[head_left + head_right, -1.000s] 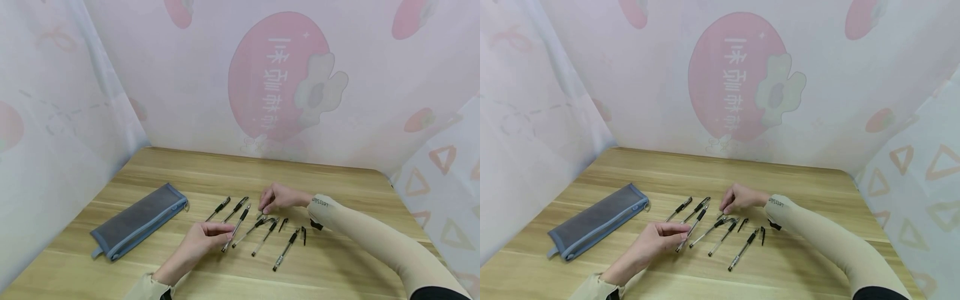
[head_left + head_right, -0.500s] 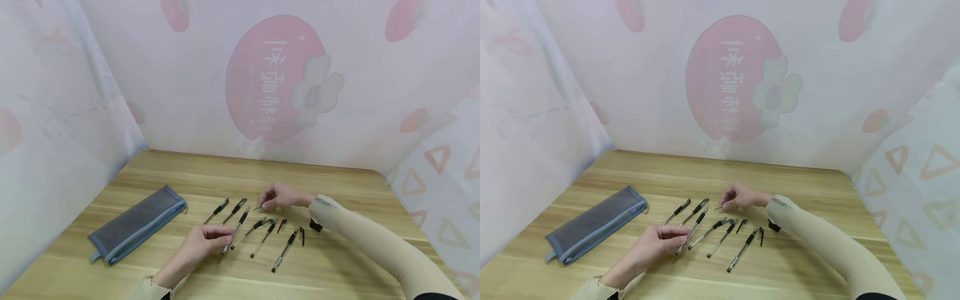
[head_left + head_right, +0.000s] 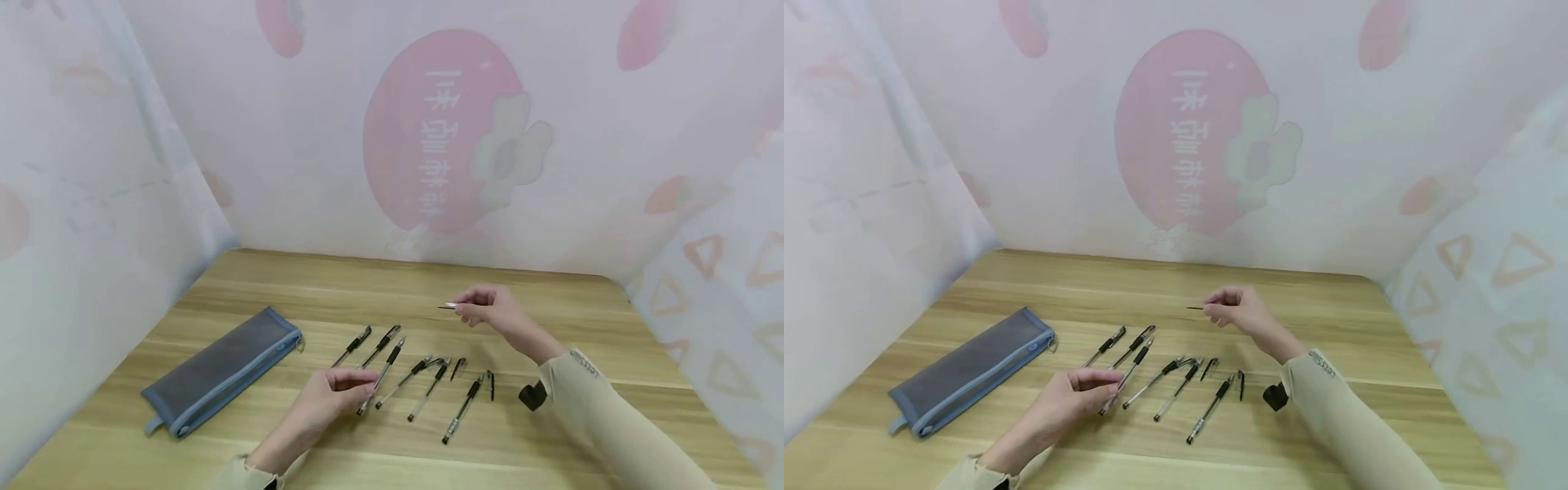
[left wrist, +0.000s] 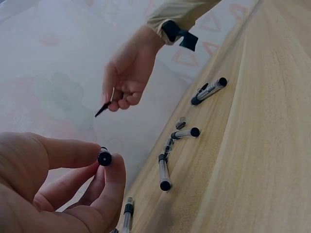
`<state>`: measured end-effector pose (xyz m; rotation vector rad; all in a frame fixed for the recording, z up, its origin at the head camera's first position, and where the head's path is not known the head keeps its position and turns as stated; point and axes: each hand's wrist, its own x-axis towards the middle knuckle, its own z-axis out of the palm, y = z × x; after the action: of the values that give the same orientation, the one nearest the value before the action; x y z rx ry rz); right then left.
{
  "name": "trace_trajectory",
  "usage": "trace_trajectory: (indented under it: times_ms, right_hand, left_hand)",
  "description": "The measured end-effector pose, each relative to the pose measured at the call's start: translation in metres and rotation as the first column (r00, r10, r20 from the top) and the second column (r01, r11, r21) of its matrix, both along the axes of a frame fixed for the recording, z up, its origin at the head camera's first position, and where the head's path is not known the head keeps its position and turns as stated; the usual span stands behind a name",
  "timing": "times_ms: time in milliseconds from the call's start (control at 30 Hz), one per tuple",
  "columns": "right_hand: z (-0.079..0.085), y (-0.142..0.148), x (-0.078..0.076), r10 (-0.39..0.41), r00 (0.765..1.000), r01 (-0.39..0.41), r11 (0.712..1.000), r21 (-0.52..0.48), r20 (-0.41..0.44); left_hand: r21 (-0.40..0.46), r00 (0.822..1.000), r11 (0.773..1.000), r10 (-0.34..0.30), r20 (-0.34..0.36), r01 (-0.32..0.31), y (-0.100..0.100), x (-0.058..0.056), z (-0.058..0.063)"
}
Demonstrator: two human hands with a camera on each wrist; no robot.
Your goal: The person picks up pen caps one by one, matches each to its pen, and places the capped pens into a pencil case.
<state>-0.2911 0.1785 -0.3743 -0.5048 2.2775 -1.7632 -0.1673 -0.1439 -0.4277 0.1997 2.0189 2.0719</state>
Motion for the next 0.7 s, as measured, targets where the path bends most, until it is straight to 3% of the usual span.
trace_trajectory:
  times_ms: [167, 300, 500, 600, 700]
  right_hand:
    - [0.003, 0.004, 0.016, -0.088, 0.995, 0.091, 0.994, -0.053, 0.049]
    - [-0.002, 0.004, 0.034, -0.151, 0.979, 0.166, 0.979, -0.116, 0.134]
    - [-0.015, -0.007, 0.057, -0.197, 0.933, 0.286, 0.914, -0.288, 0.302]
    - [-0.021, -0.015, 0.063, -0.216, 0.915, 0.338, 0.872, -0.353, 0.341]
    - [-0.027, -0.022, 0.07, -0.217, 0.912, 0.349, 0.855, -0.383, 0.347]
  left_hand:
    - [-0.012, 0.999, 0.999, 0.044, 0.019, -0.044, -0.002, -0.003, -0.001]
    - [0.003, 0.996, 0.997, 0.074, 0.039, -0.074, -0.001, -0.005, -0.003]
    - [0.016, 0.996, 0.997, 0.077, 0.042, -0.077, 0.004, -0.007, -0.002]
    - [0.025, 0.997, 0.997, 0.07, 0.037, -0.071, 0.007, -0.009, -0.001]
    - [0.028, 0.997, 0.997, 0.069, 0.036, -0.07, 0.01, -0.008, 0.0]
